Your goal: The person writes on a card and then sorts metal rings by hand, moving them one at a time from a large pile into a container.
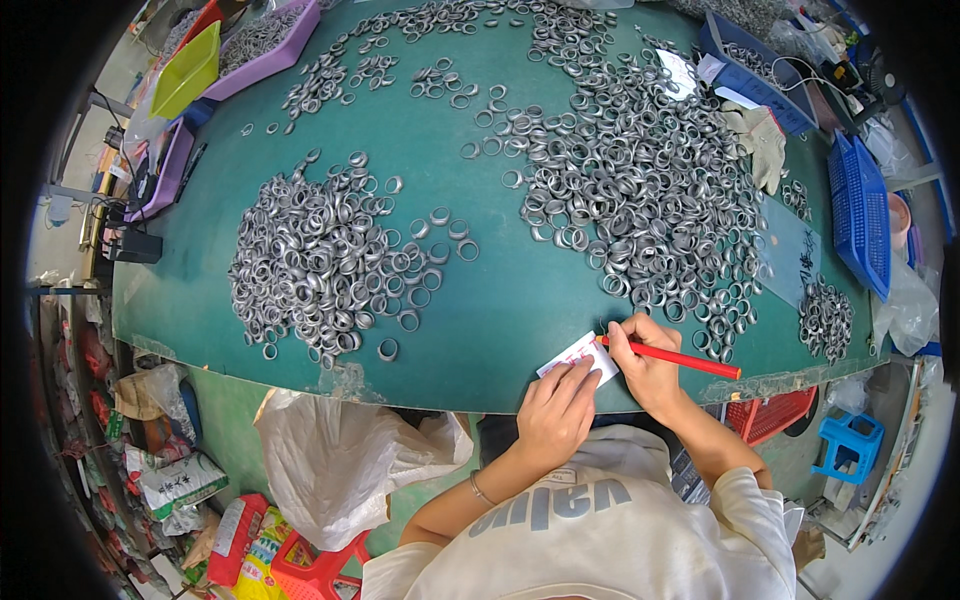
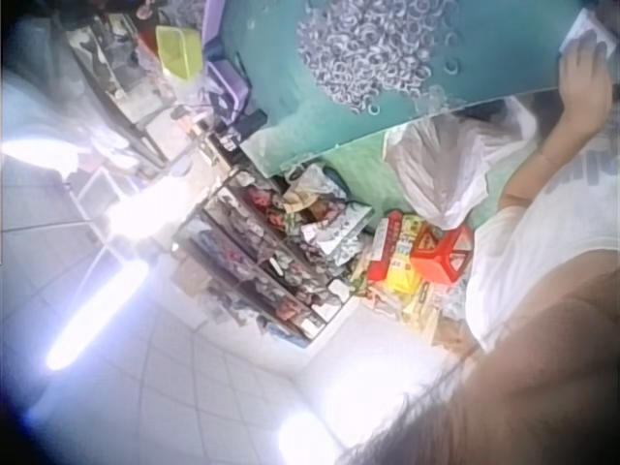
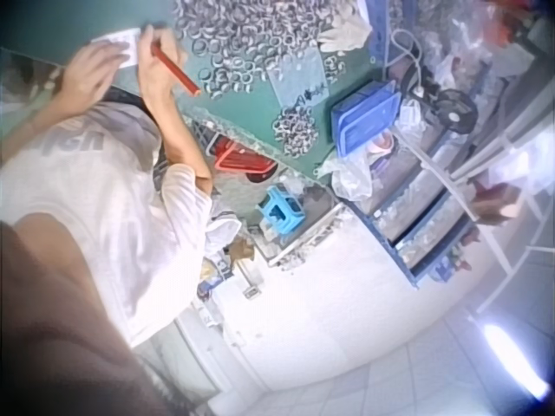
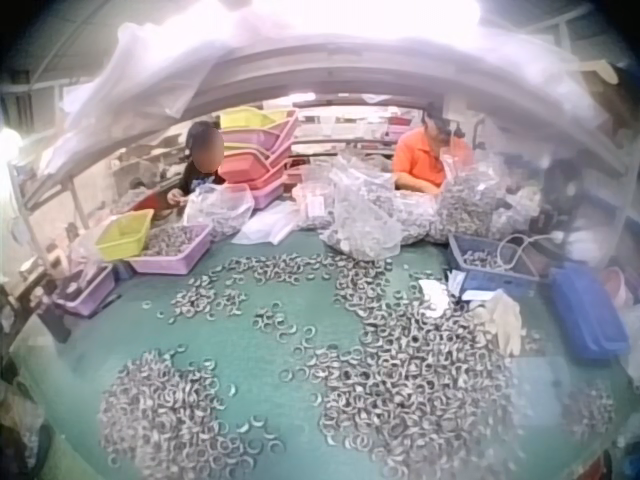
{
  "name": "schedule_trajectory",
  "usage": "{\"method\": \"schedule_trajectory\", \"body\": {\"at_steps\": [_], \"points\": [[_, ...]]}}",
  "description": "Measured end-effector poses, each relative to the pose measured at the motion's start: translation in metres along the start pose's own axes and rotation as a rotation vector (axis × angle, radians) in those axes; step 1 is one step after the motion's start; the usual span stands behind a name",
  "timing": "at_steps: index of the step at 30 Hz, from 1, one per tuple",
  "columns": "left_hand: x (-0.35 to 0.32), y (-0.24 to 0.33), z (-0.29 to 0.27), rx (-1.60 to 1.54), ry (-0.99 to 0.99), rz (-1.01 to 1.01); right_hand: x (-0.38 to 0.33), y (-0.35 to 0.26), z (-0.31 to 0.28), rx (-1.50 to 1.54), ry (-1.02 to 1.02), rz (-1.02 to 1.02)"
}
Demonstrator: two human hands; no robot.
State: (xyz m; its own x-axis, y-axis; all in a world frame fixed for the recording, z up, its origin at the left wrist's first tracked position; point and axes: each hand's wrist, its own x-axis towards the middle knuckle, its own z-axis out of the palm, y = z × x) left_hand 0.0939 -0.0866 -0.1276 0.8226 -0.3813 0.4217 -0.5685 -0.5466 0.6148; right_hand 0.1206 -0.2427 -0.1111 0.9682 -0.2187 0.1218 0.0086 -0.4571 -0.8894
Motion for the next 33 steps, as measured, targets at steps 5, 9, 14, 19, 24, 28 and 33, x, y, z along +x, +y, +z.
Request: {"method": "schedule_trajectory", "body": {"at_steps": [5,9,14,19,24,28,33], "points": [[0.000,0.000,0.001,0.008,0.002,0.002,-0.001,0.005,0.000,0.090,0.025,0.052],[0.000,0.001,0.000,0.010,0.005,-0.003,-0.005,0.011,-0.004,0.111,0.005,0.088],[0.000,0.000,0.002,0.008,0.012,-0.001,-0.003,0.006,-0.003,0.052,-0.027,0.025],[0.000,0.000,0.002,0.007,0.019,0.002,-0.003,0.006,-0.002,0.047,-0.033,0.010],[0.000,0.000,0.002,0.002,0.012,-0.002,-0.002,0.003,-0.002,0.017,-0.050,0.022],[0.000,0.000,0.001,-0.003,0.008,-0.002,-0.002,0.002,-0.002,0.002,-0.041,0.005],[0.000,0.000,0.001,0.002,0.012,-0.004,-0.001,-0.001,-0.002,-0.023,-0.012,-0.014]]}}
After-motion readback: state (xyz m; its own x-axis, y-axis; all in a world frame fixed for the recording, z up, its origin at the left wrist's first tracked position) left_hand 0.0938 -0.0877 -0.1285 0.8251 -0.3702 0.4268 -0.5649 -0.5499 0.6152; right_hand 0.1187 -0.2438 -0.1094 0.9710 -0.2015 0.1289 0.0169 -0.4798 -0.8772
